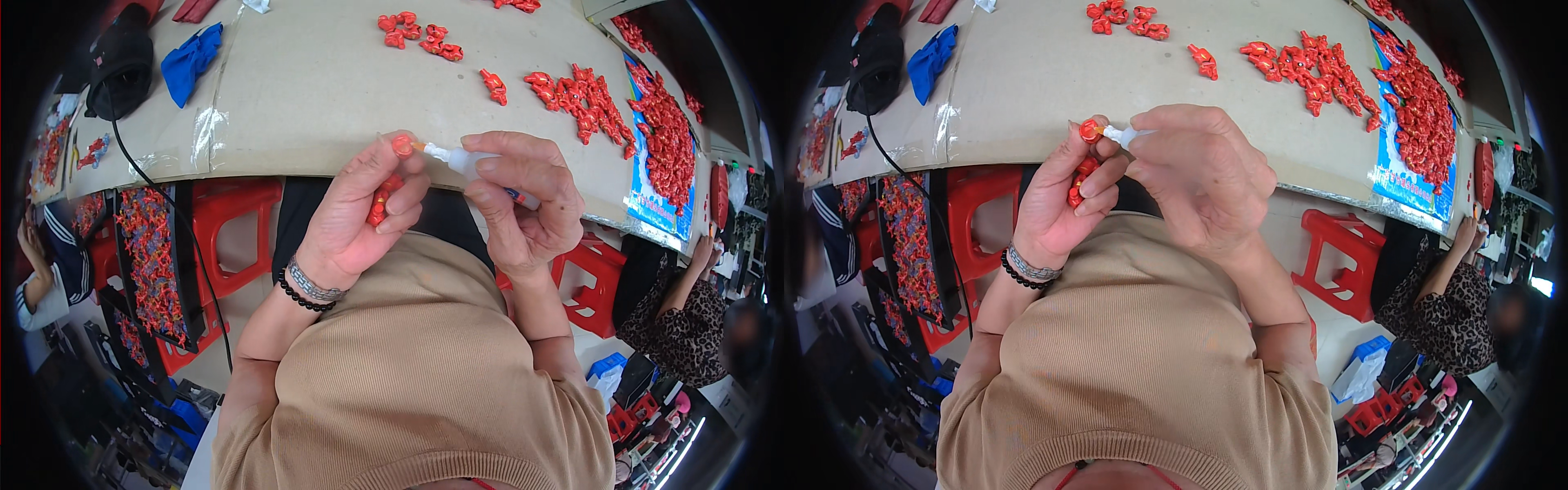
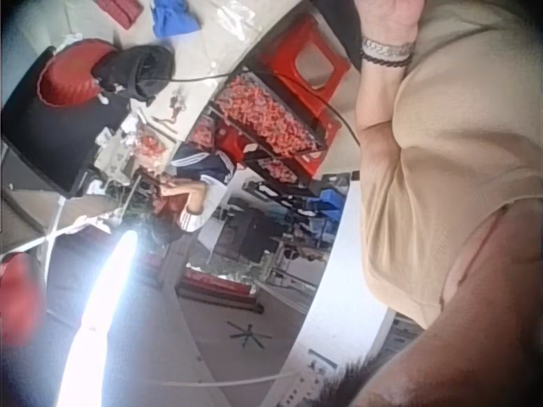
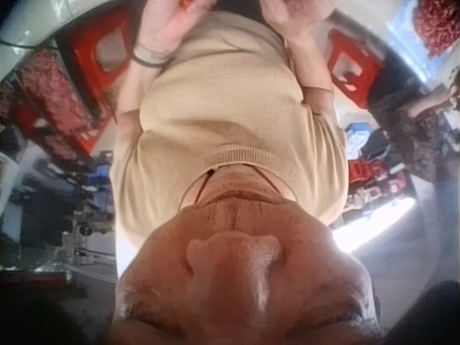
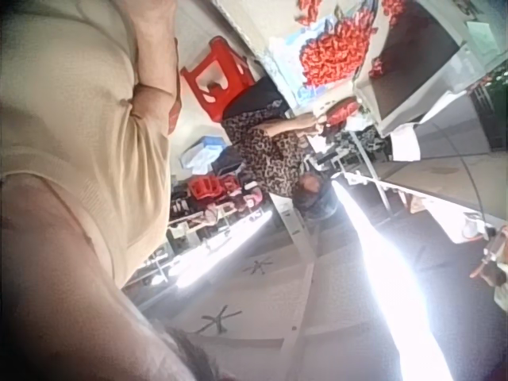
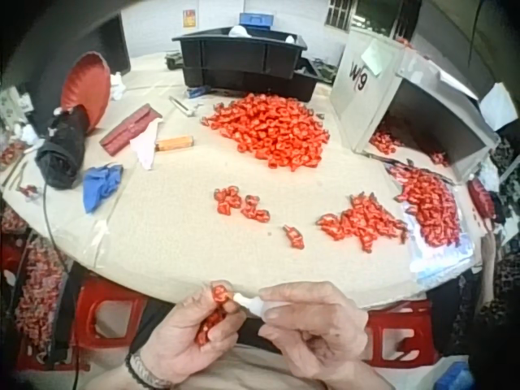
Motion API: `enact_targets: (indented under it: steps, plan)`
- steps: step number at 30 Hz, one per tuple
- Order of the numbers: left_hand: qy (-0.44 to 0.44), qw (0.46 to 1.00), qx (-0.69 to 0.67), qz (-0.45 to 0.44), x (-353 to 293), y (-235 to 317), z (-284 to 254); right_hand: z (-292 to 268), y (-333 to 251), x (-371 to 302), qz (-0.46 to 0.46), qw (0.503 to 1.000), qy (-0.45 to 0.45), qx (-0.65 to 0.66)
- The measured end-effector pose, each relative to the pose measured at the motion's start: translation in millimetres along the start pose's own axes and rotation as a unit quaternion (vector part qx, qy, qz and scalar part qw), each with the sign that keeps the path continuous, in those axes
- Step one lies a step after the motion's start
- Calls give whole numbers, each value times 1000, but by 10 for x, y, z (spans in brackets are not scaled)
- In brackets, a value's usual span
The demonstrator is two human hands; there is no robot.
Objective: Applying glue to small red plastic components at a factory workbench.
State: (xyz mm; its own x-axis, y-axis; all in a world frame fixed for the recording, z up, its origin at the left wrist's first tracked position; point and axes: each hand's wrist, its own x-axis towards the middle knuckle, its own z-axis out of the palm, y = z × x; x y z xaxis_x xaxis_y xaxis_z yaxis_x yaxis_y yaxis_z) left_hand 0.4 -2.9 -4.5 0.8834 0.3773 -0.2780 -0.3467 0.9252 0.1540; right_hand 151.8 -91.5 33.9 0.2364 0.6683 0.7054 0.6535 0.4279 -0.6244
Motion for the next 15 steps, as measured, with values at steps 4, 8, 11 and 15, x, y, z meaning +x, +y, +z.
enact_targets:
  steps: [4, 8, 11, 15]
  plan:
    - [-4, 1000, -4, 1, -1, -3, -7, 6, 1, -5, 5, 1000, -2, -2]
    - [-7, 1000, -4, -1, -2, -3, -7, 2, -18, 2, 18, 1000, 0, -5]
    - [-8, 1000, -1, 2, 1, -7, -13, -10, -24, 4, 14, 1000, -4, -14]
    - [-9, 1000, 25, 16, -3, -9, 7, 0, -16, 46, -21, 999, 35, -12]
